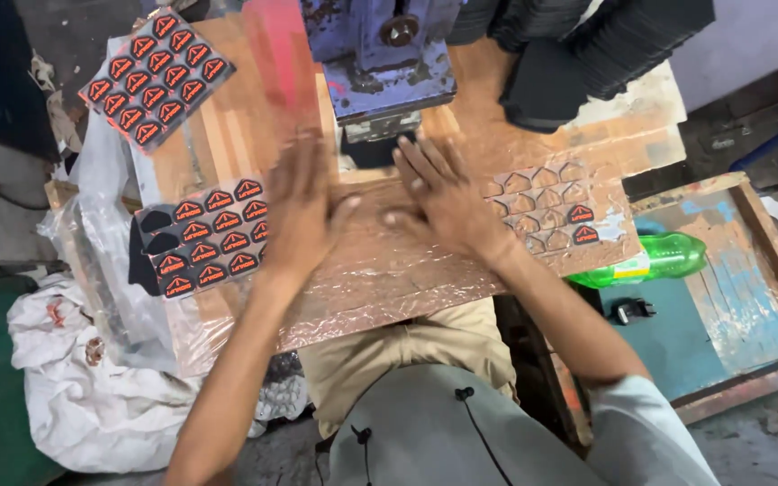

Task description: The person repeatedly places small, orange, triangular stickers onto black fabric items using a heat press machine. They arrange the stickers on the fabric, operate the press, and then remove the finished items.

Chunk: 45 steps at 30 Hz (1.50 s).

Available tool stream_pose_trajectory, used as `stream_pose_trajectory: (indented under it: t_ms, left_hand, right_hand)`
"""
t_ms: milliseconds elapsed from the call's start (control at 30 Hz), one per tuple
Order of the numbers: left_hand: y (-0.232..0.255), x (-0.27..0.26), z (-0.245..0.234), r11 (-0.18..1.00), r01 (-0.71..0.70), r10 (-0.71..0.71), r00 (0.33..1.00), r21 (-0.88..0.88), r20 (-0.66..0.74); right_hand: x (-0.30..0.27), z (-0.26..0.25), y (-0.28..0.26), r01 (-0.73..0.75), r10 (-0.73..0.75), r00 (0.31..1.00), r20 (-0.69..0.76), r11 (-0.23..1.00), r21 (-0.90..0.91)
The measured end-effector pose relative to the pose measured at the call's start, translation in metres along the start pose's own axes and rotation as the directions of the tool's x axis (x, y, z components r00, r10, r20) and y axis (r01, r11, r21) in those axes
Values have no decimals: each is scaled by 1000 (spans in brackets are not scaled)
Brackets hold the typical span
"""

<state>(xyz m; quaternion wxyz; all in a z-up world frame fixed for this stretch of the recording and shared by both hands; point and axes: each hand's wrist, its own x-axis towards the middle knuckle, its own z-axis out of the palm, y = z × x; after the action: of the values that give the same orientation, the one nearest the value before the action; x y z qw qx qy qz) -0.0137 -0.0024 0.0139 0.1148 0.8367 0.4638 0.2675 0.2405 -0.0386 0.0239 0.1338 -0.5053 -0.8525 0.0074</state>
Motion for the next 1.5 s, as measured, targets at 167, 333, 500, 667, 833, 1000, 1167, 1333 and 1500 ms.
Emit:
stream_pose_trajectory:
  t_ms: [167,333,500,667,833,1000,1167,1333,1500]
  left_hand:
    - [-1,4,34,990,-86,79,995,107,69]
    - [6,7,20,991,-86,75,991,101,107]
    - [9,1,21,993,-75,69,995,96,67]
    - [14,3,20,997,-71,70,997,39,25]
    - [10,5,17,995,-101,100,995,23,10]
    - [12,5,21,994,-109,109,994,-5,19]
    - [13,-3,25,991,-134,134,991,5,-22]
    - [5,-18,37,995,-90,82,984,44,158]
    - [12,-7,23,994,-93,87,989,51,117]
  right_hand:
    - [7,-3,15,2,-1,999,-36,999,38]
    - [13,-9,23,-22,28,999,-34,989,146]
    - [12,-8,20,-5,19,995,-99,989,145]
    - [-34,-48,2,-81,104,984,-142,984,157]
    - [-199,-56,79,-528,481,764,-430,849,10]
    - [-191,-142,36,-733,771,595,-226,636,240]
    - [-69,-160,-40,-179,336,922,-191,809,559]
    - [32,-51,-54,-34,187,979,-75,520,853]
    - [30,53,4,-379,367,869,332,63,923]
